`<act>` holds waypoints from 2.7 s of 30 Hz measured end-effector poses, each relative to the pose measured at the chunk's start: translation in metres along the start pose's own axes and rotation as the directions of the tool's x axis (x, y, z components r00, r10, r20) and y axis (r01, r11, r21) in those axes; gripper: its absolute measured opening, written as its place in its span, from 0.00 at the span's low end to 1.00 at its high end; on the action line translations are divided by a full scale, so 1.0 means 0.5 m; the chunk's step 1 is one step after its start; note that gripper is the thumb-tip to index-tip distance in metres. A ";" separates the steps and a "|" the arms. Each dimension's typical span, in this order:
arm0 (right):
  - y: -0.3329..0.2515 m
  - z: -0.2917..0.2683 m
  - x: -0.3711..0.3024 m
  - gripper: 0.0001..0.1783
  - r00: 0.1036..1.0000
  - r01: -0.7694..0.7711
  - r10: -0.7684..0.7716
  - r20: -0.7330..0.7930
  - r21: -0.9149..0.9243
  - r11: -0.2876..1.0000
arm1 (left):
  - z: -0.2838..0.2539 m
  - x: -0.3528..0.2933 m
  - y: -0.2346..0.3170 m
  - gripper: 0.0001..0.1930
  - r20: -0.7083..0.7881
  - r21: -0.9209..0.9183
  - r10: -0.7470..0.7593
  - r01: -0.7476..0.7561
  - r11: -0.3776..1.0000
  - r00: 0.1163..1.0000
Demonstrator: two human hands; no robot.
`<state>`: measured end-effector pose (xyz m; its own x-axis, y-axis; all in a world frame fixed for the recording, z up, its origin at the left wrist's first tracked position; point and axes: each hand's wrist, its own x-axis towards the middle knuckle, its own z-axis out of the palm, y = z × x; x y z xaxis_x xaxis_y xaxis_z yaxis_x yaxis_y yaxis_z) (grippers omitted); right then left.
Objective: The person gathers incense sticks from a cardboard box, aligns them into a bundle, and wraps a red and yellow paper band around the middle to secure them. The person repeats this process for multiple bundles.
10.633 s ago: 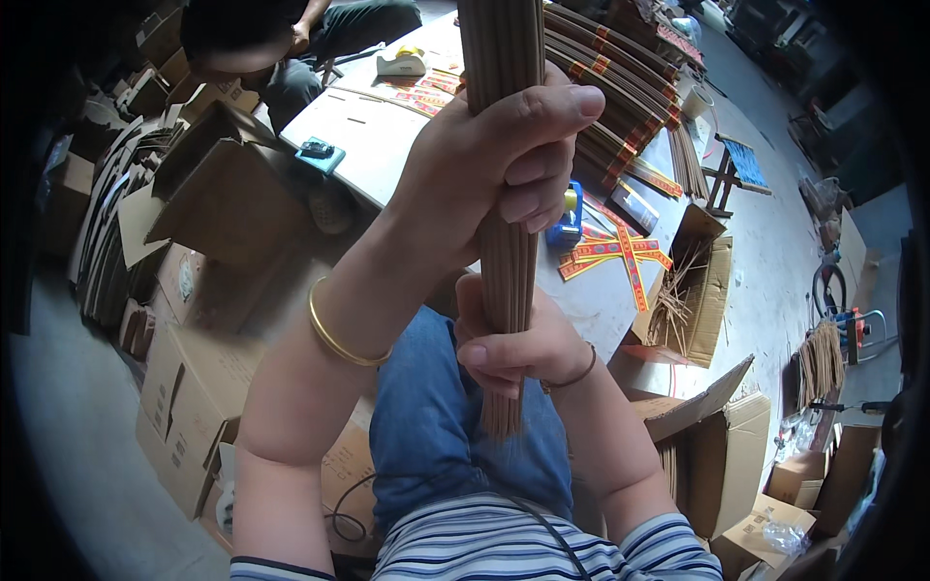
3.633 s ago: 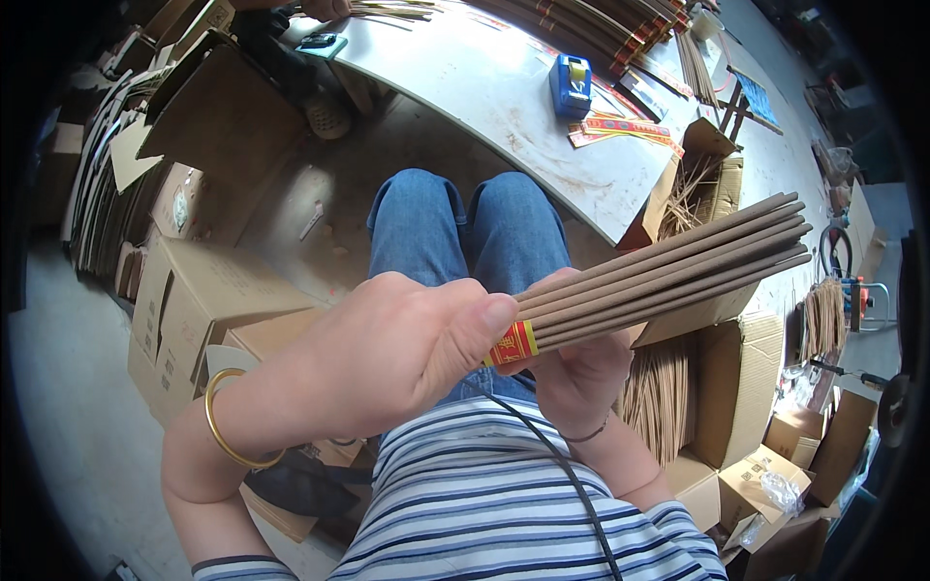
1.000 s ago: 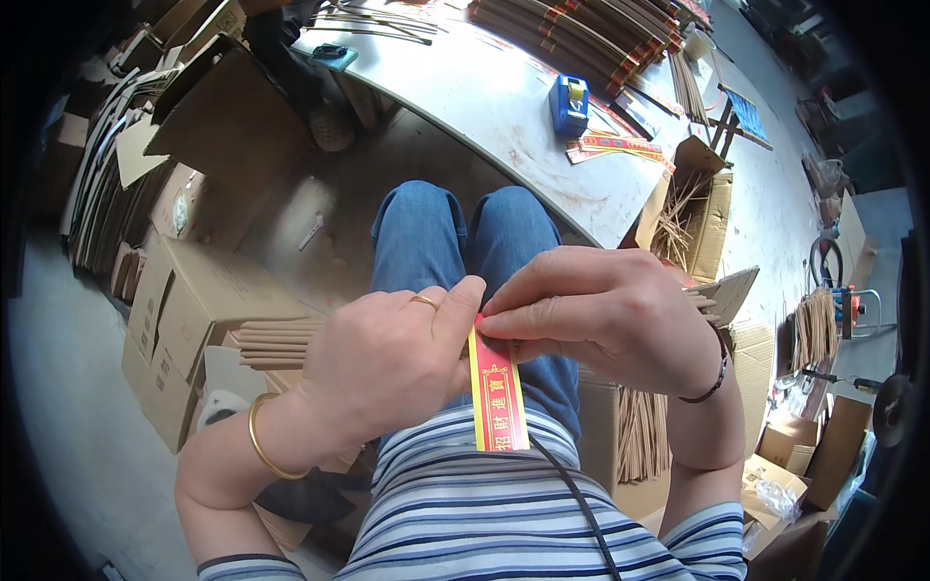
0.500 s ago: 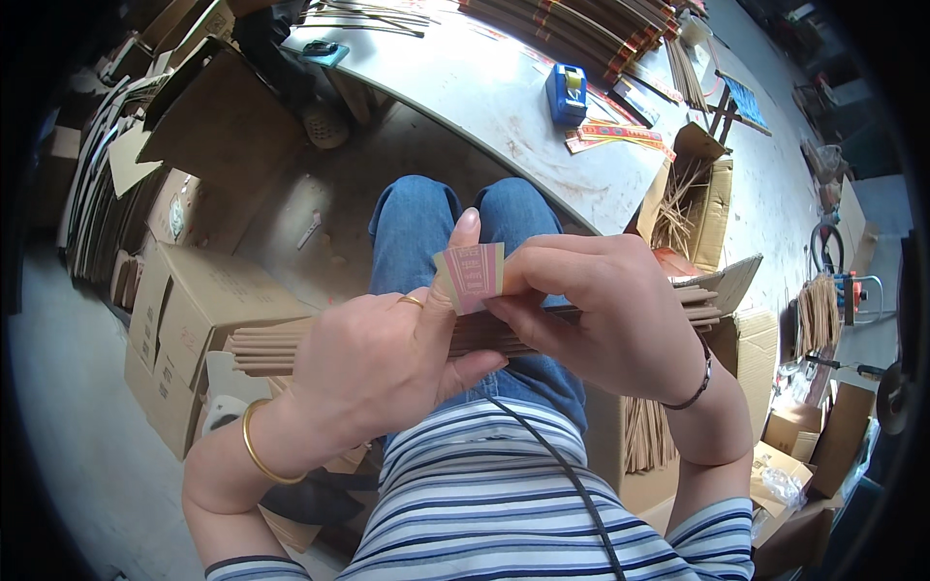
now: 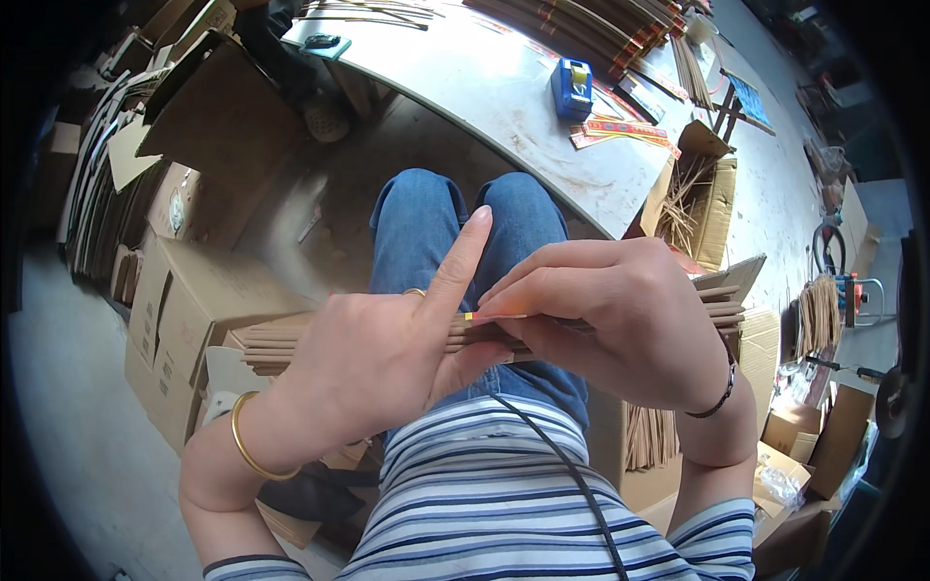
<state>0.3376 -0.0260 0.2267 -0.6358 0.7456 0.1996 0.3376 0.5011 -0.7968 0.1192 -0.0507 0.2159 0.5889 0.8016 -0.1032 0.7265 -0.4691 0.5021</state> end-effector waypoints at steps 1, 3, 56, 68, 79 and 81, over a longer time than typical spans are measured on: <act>-0.004 -0.008 0.001 0.05 0.998 0.003 -0.001 0.056 -0.030 1.000 | -0.003 0.002 0.002 0.39 0.004 -0.009 -0.002 0.002 1.000 1.000; -0.008 -0.016 0.002 0.09 0.993 0.019 -0.010 0.113 -0.076 0.997 | -0.003 0.006 -0.003 0.38 0.009 -0.008 0.019 -0.019 1.000 1.000; -0.025 -0.001 -0.027 0.14 0.929 0.313 -0.369 -0.011 -0.508 0.802 | -0.046 0.016 -0.011 0.24 0.241 -0.522 0.100 0.043 0.852 0.965; -0.041 -0.006 -0.032 0.11 0.969 0.202 -0.247 -0.021 -0.512 0.835 | -0.036 0.013 -0.006 0.23 0.124 -0.433 0.101 -0.038 0.901 0.987; -0.023 0.003 -0.026 0.13 0.954 0.239 -0.295 -0.057 -0.452 0.860 | -0.035 0.018 -0.003 0.22 0.132 -0.484 0.079 -0.005 0.875 0.988; -0.019 -0.001 -0.027 0.15 0.945 0.277 -0.326 -0.033 -0.450 0.849 | -0.034 0.018 -0.006 0.22 0.142 -0.496 0.087 -0.006 0.868 0.986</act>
<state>0.3431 -0.0406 0.2320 -0.6879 0.5556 0.4670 0.4225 0.8297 -0.3647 0.1164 -0.0359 0.2281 0.6943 0.6969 -0.1795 0.4521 -0.2282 0.8623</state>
